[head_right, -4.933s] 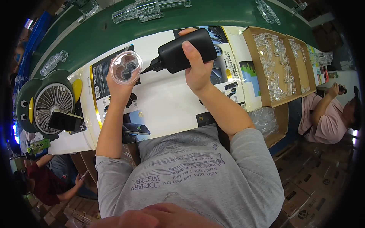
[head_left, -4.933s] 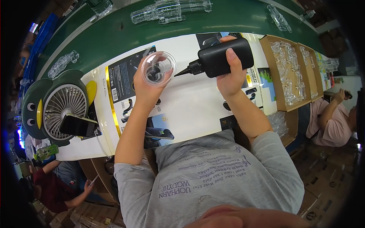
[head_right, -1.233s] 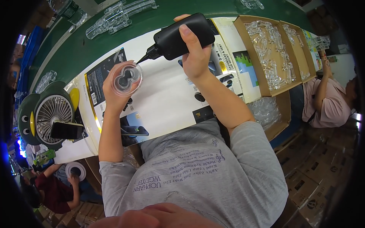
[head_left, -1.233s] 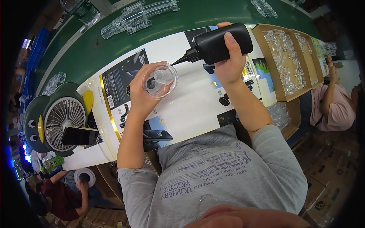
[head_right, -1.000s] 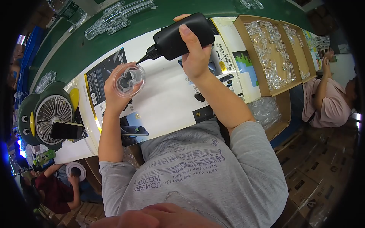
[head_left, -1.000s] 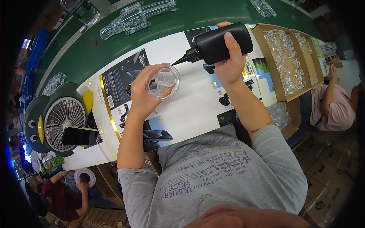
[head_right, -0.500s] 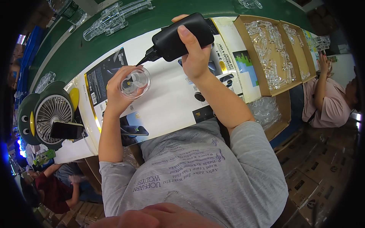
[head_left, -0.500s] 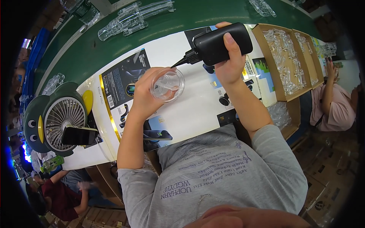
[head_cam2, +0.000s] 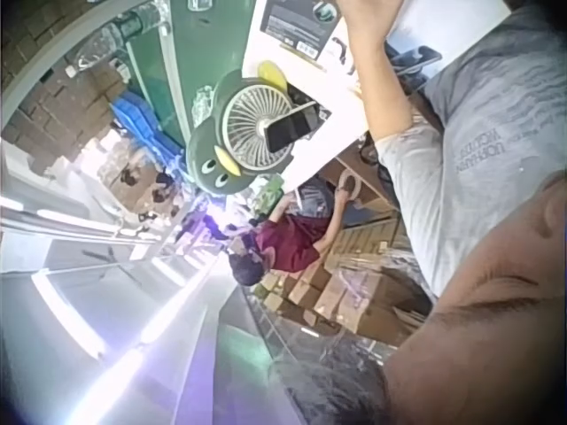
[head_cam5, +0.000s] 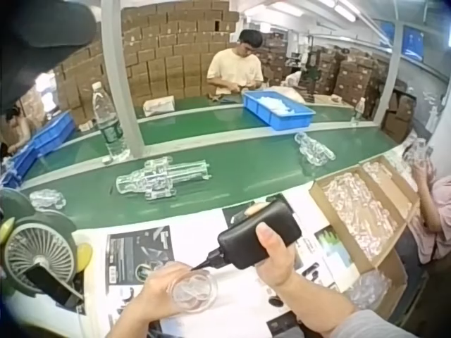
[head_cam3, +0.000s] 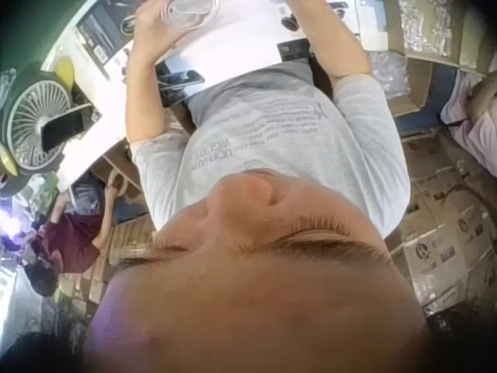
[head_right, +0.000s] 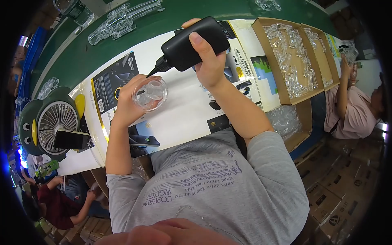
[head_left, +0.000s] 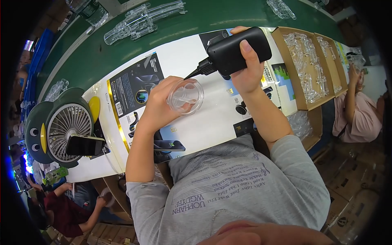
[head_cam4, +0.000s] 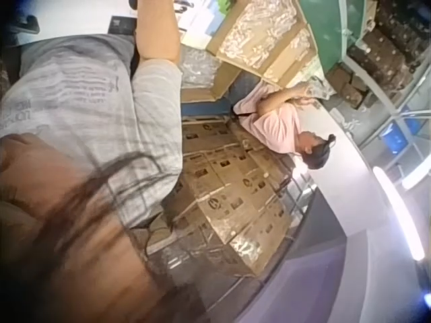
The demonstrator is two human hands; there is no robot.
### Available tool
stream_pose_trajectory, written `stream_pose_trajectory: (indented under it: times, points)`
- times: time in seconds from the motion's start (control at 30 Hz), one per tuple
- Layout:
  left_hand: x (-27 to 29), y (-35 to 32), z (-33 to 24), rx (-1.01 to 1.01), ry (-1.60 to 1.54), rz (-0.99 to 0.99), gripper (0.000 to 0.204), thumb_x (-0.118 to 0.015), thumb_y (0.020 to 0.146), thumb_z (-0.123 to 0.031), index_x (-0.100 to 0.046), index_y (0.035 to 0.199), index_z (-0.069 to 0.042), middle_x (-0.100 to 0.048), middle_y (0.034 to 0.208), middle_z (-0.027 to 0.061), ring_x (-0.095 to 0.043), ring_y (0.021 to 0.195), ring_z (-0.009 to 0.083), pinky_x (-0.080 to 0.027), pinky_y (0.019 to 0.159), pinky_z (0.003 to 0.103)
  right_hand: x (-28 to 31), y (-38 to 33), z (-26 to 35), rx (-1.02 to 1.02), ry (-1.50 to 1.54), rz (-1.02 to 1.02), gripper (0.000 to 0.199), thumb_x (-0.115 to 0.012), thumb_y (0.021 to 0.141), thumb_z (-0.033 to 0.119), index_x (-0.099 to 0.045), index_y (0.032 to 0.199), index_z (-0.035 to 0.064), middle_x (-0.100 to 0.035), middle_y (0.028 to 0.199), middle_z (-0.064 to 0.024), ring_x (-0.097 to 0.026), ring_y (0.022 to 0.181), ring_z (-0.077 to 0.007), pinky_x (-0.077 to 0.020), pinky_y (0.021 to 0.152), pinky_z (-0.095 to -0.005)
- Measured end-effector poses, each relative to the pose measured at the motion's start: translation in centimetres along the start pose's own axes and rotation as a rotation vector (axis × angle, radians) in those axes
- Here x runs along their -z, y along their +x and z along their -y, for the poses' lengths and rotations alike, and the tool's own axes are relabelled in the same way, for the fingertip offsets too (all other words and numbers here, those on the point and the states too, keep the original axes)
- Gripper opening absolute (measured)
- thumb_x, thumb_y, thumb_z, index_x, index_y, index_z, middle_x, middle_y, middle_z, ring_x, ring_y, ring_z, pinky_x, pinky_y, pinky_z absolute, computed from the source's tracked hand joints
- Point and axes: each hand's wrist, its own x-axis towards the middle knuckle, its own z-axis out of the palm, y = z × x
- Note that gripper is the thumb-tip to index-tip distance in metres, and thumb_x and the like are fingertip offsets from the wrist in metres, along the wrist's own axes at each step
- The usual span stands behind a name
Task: Apply adhesive from a squeeze bottle to plastic parts and assemble them into larger products on a production line.
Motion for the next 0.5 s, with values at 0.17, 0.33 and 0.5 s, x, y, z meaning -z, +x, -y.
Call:
stream_pose_trajectory:
  times: [0.17, 0.33, 0.5]
  points:
    - [-0.27, -0.27, 0.38, -0.027, -0.004, 0.000, 0.043, -0.073, 0.054, -0.004, -0.062, 0.096, 0.000, -0.061, 0.084, 0.0086, -0.057, 0.073, 0.0217, -0.045, 0.067, 0.029, 0.24, -0.19, 0.00, -0.009, -0.031, 0.044, 0.027, -0.054, 0.082, 0.019, -0.052, 0.102, 0.0010, -0.054, 0.091, -0.0065, -0.058, 0.077, -0.0139, -0.0503, 0.065, -0.0254]
    - [-0.20, -0.32, -0.01, -0.004, -0.020, 0.017, 0.044, -0.073, 0.054, -0.004, -0.062, 0.097, 0.000, -0.058, 0.080, 0.0082, -0.056, 0.071, 0.0215, -0.045, 0.066, 0.028, 0.51, -0.34, 0.08, -0.063, -0.066, 0.070, 0.030, -0.052, 0.082, 0.021, -0.049, 0.103, 0.0002, -0.052, 0.099, -0.0087, -0.059, 0.082, -0.0180, -0.0520, 0.069, -0.0292]
    - [-0.03, -0.40, -0.14, 0.046, 0.008, 0.084, 0.046, -0.075, 0.053, -0.007, -0.062, 0.096, -0.001, -0.055, 0.078, 0.0084, -0.054, 0.069, 0.0217, -0.045, 0.065, 0.028, 0.42, -0.34, 0.15, -0.083, -0.086, 0.086, 0.032, -0.053, 0.081, 0.023, -0.049, 0.102, -0.0003, -0.053, 0.095, -0.0102, -0.060, 0.079, -0.0180, -0.0521, 0.067, -0.0289]
